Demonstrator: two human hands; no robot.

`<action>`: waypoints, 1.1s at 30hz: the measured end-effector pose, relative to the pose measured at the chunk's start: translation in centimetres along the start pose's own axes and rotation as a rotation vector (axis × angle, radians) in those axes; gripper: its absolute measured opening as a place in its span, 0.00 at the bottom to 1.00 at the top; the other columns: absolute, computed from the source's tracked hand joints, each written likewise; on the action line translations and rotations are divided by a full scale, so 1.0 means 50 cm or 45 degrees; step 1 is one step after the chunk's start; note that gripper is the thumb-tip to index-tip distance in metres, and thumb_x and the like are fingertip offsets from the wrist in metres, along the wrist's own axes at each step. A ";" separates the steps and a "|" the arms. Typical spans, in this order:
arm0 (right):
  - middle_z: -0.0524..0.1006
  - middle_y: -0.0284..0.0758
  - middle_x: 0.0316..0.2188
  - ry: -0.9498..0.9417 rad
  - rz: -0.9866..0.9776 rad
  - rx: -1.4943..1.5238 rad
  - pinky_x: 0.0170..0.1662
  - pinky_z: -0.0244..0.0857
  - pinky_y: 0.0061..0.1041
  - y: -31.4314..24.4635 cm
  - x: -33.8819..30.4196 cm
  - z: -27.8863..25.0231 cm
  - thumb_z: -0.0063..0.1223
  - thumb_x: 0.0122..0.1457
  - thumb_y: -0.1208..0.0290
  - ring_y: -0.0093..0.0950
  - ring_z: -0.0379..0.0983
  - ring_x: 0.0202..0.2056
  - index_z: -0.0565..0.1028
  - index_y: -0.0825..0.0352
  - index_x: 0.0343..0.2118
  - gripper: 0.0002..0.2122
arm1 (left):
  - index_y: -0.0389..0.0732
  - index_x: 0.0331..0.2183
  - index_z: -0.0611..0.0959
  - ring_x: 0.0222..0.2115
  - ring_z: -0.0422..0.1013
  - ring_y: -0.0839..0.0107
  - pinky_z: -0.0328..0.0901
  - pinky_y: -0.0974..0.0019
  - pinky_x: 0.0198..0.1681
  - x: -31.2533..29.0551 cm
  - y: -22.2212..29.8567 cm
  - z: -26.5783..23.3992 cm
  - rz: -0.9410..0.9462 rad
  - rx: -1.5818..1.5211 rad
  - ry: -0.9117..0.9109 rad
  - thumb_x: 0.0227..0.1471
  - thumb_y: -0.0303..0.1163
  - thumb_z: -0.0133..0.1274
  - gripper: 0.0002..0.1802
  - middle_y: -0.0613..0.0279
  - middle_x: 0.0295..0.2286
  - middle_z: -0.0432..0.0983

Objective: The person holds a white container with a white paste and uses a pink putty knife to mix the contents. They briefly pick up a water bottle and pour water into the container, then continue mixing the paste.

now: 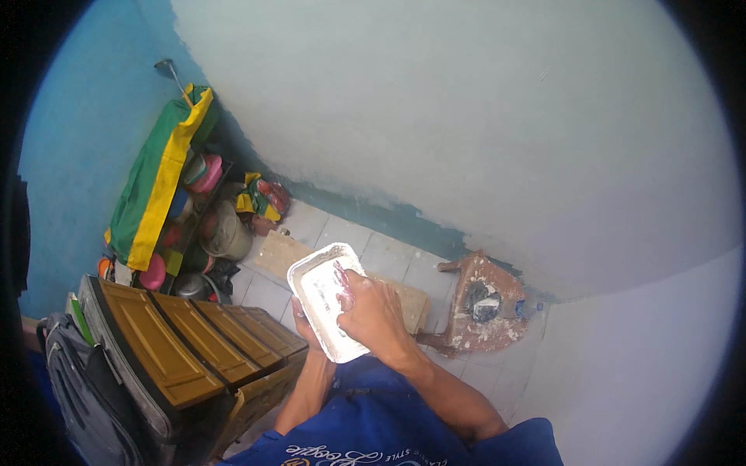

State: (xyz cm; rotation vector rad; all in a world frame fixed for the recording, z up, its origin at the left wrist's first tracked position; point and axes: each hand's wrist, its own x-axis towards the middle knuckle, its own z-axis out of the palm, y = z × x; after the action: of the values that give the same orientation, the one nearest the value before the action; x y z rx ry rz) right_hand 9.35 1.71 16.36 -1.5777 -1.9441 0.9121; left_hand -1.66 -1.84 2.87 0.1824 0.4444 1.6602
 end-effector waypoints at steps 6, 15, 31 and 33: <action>0.75 0.54 0.23 0.069 -0.108 0.065 0.30 0.64 0.46 0.015 -0.003 0.027 0.58 0.46 0.75 0.57 0.73 0.29 0.75 0.72 0.32 0.10 | 0.39 0.62 0.64 0.54 0.68 0.58 0.64 0.54 0.58 -0.003 0.000 -0.007 -0.027 -0.023 -0.038 0.59 0.64 0.43 0.44 0.51 0.56 0.67; 0.75 0.54 0.23 0.103 -0.039 0.018 0.32 0.64 0.48 -0.002 -0.002 0.015 0.56 0.47 0.75 0.57 0.73 0.29 0.76 0.72 0.33 0.10 | 0.39 0.62 0.64 0.53 0.68 0.59 0.63 0.55 0.59 -0.007 0.004 0.010 0.004 0.036 0.008 0.58 0.64 0.44 0.44 0.53 0.55 0.68; 0.78 0.53 0.28 0.035 -0.132 -0.107 0.38 0.70 0.48 0.000 -0.018 0.027 0.54 0.52 0.74 0.53 0.76 0.32 0.78 0.69 0.43 0.15 | 0.38 0.61 0.65 0.53 0.68 0.59 0.63 0.55 0.59 -0.007 -0.005 -0.018 0.034 0.081 -0.101 0.60 0.63 0.41 0.42 0.52 0.54 0.69; 0.78 0.53 0.29 0.041 -0.154 -0.089 0.38 0.70 0.48 -0.016 -0.019 0.012 0.54 0.52 0.73 0.53 0.76 0.32 0.78 0.69 0.44 0.15 | 0.38 0.61 0.66 0.53 0.67 0.60 0.62 0.55 0.59 -0.008 -0.007 -0.004 0.045 0.022 -0.053 0.61 0.63 0.40 0.42 0.53 0.54 0.69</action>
State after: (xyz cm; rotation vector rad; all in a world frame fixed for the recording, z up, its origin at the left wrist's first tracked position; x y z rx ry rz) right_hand 8.61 0.57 16.62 -1.4849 -2.0446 0.7722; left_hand -1.37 -2.22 2.61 0.2387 0.4265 1.6845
